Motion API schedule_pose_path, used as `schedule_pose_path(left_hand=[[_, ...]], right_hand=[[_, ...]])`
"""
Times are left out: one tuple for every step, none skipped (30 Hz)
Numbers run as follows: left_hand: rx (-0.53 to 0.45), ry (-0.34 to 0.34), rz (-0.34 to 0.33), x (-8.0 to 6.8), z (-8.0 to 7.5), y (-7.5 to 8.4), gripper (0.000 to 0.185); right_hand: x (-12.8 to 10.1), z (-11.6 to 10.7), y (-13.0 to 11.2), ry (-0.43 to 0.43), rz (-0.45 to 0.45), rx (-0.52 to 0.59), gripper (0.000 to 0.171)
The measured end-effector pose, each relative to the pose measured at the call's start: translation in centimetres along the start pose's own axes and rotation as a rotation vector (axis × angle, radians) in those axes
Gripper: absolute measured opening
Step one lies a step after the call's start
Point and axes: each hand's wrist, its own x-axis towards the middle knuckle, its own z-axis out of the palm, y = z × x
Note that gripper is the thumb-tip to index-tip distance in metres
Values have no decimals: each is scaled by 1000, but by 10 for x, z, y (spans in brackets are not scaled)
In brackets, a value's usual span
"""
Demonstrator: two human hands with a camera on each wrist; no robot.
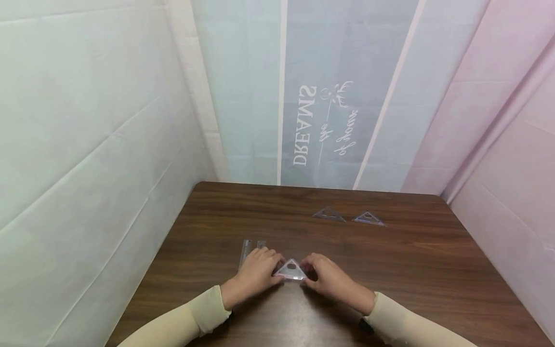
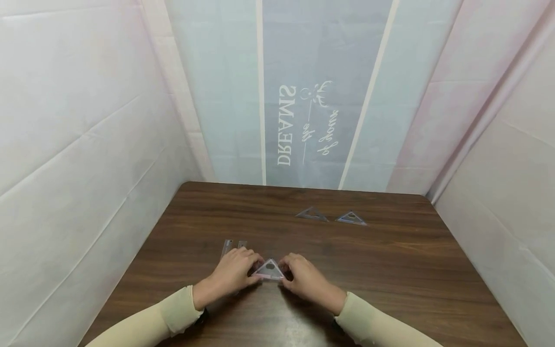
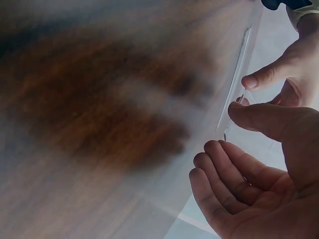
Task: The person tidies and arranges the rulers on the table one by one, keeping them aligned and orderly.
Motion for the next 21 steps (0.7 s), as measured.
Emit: schedule_pose_path(left_hand=[[2, -4, 2, 0, 0, 0, 38], [4, -7, 4, -1, 0, 0, 38], [6, -9, 5, -1, 0, 0, 38], [11, -12, 7, -1, -1, 1, 38], [14, -15, 8, -2, -1, 1, 38], [15, -20, 7, -2, -2, 1, 38], [14, -25, 6, -2, -2, 1, 38], [17, -30, 5, -2, -2, 1, 38], [22, -34, 4, -3, -3, 1, 38], [25, -37, 4, -3, -3, 1, 38], [27, -41, 4, -3, -3, 1, 38], [29, -44, 5, -4, -3, 0, 38], [33, -46, 5, -4, -3, 0, 37], [39, -47, 7, -4, -3, 0, 37], [43, -48, 7, -4, -3, 0, 37], [46, -50, 8, -4, -3, 0, 37], [50, -53, 9, -5, -3, 0, 37], [51, -55, 10, -5, -3, 0, 37], [53, -57, 10, -5, -3, 0, 38], [55, -60, 11, -5, -3, 0, 38], [56, -62, 12, -5, -3, -1, 38]], right_hand=[[0, 0, 0, -3, -1, -2, 29], [0, 0, -1, -8, 0, -6, 29], [-1, 0, -1, -11, 1, -11, 29], [-1, 0, -1, -12, 0, -18, 29], [-1, 0, -2, -14, -2, -28, 29], [-1, 1, -2, -15, -5, -40, 29], [-2, 1, -3, -16, -8, -50, 29], [-2, 1, -3, -16, -12, -61, 30], [-2, 1, -4, -18, -15, -70, 30], [-2, 2, -4, -19, -17, -79, 30], [-2, 2, -5, -20, -18, -91, 30], [-1, 2, -5, -20, -18, -103, 30], [-1, 3, -5, -19, -17, -116, 31], [-1, 4, -6, -19, -18, -129, 31], [-1, 4, -6, -19, -17, -144, 31], [-1, 5, -7, -18, -18, -159, 31], [0, 6, -7, -17, -18, -174, 31], [0, 7, -7, -17, -18, -187, 32], [0, 8, -7, -16, -20, -196, 31], [0, 8, -7, -16, -21, -203, 31], [0, 9, -7, -16, -21, -209, 31]])
